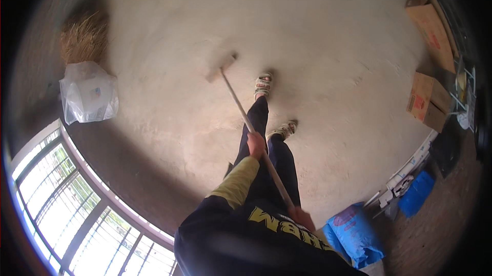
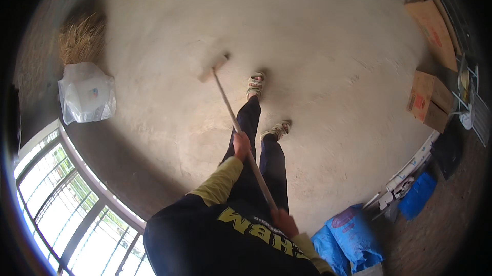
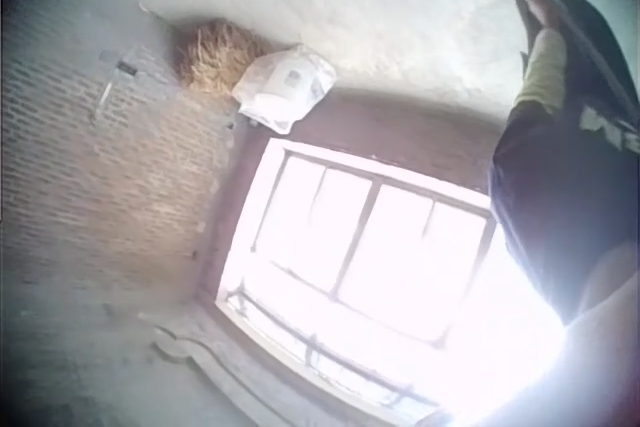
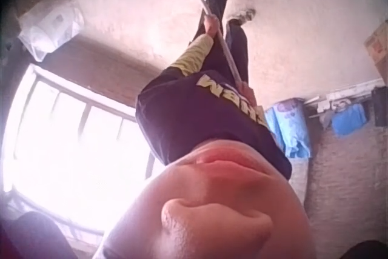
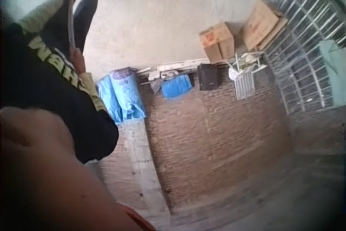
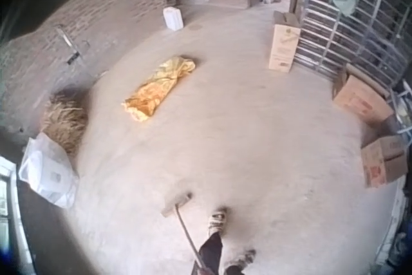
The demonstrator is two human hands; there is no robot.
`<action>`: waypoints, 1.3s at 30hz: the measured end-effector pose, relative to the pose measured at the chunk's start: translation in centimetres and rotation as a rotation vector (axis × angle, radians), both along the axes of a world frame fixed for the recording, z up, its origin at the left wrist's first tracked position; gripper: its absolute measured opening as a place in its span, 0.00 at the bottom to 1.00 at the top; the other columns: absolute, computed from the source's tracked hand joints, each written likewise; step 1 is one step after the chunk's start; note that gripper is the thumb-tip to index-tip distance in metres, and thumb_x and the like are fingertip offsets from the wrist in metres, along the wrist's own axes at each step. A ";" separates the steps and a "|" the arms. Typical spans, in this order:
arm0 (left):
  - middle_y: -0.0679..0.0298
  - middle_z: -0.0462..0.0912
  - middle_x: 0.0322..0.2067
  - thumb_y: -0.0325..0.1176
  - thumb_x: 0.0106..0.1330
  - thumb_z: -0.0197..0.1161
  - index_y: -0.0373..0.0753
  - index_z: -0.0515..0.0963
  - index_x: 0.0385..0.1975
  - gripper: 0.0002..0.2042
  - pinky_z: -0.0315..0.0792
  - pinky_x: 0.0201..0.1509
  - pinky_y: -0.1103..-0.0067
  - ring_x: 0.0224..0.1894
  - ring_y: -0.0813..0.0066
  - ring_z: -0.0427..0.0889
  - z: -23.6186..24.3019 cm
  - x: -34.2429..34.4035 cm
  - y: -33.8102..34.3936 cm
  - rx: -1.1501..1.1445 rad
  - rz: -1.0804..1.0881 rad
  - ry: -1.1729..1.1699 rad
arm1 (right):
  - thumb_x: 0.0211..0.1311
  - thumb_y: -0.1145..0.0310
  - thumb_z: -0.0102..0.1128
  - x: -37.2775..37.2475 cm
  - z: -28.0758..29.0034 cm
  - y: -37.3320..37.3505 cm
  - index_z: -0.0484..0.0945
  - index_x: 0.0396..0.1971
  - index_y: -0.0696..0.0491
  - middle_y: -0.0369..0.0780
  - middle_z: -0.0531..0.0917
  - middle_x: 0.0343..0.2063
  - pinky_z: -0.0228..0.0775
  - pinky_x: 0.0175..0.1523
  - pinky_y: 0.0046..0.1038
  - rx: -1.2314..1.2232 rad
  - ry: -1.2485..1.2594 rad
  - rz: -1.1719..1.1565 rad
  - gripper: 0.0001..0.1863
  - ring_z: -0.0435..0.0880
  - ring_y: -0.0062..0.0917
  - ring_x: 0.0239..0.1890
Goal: Sweep the concrete floor using a push broom in an unfinished building.
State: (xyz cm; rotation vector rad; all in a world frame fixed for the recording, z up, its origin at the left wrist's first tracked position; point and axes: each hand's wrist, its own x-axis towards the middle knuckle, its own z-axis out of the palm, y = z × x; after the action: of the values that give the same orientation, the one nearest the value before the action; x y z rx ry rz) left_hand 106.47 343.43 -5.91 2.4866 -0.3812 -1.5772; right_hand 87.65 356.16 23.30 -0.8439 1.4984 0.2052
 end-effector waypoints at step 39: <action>0.39 0.72 0.26 0.34 0.58 0.45 0.29 0.59 0.43 0.17 0.71 0.23 0.66 0.23 0.50 0.75 -7.9 -9.6 -37.3 -0.308 -0.695 -0.116 | 0.57 0.58 0.41 4.0 -8.4 -31.9 0.68 0.24 0.58 0.51 0.72 0.20 0.63 0.29 0.41 0.044 0.320 -0.355 0.17 0.73 0.46 0.27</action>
State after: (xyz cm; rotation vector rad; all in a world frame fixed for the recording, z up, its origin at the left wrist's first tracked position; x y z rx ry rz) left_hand 96.89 306.08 -13.76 2.3190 -1.5085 -1.4080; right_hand 91.65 324.22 14.92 -0.5117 1.9090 0.1114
